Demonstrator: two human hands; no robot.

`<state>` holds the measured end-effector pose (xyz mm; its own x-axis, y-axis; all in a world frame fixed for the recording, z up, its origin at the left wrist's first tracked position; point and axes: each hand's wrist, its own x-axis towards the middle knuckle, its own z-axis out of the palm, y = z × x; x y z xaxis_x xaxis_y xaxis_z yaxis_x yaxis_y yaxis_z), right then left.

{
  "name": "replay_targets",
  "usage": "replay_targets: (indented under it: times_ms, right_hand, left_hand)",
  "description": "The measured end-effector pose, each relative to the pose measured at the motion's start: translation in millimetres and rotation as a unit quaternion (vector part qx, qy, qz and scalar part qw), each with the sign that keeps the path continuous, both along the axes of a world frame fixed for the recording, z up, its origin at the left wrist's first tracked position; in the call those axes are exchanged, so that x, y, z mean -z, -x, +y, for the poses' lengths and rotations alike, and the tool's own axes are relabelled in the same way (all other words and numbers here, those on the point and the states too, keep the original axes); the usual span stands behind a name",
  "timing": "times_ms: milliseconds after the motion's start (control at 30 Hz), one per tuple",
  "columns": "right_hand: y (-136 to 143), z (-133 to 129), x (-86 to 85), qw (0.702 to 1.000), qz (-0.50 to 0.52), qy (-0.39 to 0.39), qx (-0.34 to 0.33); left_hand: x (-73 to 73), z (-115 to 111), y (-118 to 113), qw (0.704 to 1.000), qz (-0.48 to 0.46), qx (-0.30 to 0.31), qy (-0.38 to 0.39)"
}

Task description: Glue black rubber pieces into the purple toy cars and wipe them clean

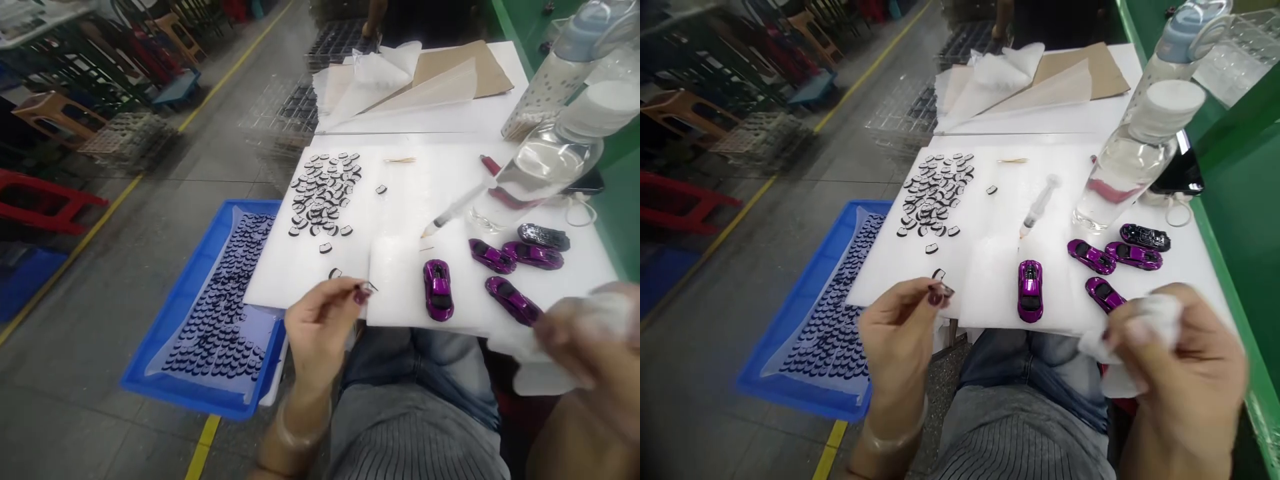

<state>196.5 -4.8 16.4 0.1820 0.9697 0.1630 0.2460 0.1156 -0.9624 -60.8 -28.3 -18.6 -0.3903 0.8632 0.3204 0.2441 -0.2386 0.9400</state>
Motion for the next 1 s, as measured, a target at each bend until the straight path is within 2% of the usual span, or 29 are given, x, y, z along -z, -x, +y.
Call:
replay_targets:
  times_ms: [67, 133, 167, 300, 367, 433, 500, 600, 667, 700, 767, 833, 933, 1000]
  right_hand:
    - [25.8, -7.3, -5.7, 0.994, 0.010, 0.039, -0.104]
    - [46.1, -9.0, -9.0, 0.975, 0.016, 0.065, -0.210]
    - [53.1, -8.4, -9.7, 0.968, 0.031, 0.070, -0.241]
    - [62.8, -5.9, -7.8, 0.948, 0.150, 0.109, -0.259]
    - [62.3, -6.5, -5.0, 0.929, 0.216, 0.150, -0.260]
    - [60.3, -6.7, -1.1, 0.913, 0.262, 0.180, -0.257]
    - [56.0, -5.7, 3.3, 0.913, 0.273, 0.177, -0.247]
    - [45.8, -1.8, 8.1, 0.951, 0.212, 0.100, -0.199]
    - [40.9, 1.7, 7.8, 0.980, 0.120, -0.016, -0.158]
    - [40.4, 3.5, 6.5, 0.982, 0.059, -0.092, -0.151]
    - [44.5, 6.6, 1.8, 0.959, -0.065, -0.233, -0.149]
    - [53.0, 8.1, -4.1, 0.922, -0.170, -0.318, -0.140]
    - [61.7, 5.6, -12.0, 0.887, -0.263, -0.360, -0.117]
    - [57.5, 1.6, -15.7, 0.871, -0.294, -0.369, -0.138]
  left_hand:
    - [-9.7, -8.3, -21.0, 0.986, -0.142, 0.078, 0.039]
    - [-15.4, -11.7, -38.5, 0.969, -0.197, 0.136, 0.068]
    - [-16.8, -11.5, -44.6, 0.963, -0.208, 0.154, 0.073]
    - [-15.7, -1.9, -53.7, 0.959, -0.217, 0.179, 0.042]
    - [-13.5, 4.9, -54.7, 0.953, -0.210, 0.217, 0.024]
    - [-11.5, 11.1, -56.5, 0.933, -0.239, 0.269, 0.011]
    - [-9.9, 16.1, -59.1, 0.900, -0.318, 0.298, 0.017]
    - [-8.7, 20.6, -61.8, 0.842, -0.440, 0.304, 0.069]
    - [-8.5, 21.4, -62.3, 0.822, -0.476, 0.296, 0.098]
    - [-8.5, 21.2, -62.3, 0.819, -0.482, 0.293, 0.104]
    - [-8.5, 19.9, -62.7, 0.820, -0.485, 0.286, 0.104]
    - [-8.5, 18.4, -63.8, 0.820, -0.489, 0.278, 0.106]
    - [-8.7, 17.8, -65.9, 0.822, -0.489, 0.269, 0.111]
    - [-9.0, 18.0, -65.6, 0.822, -0.490, 0.269, 0.112]
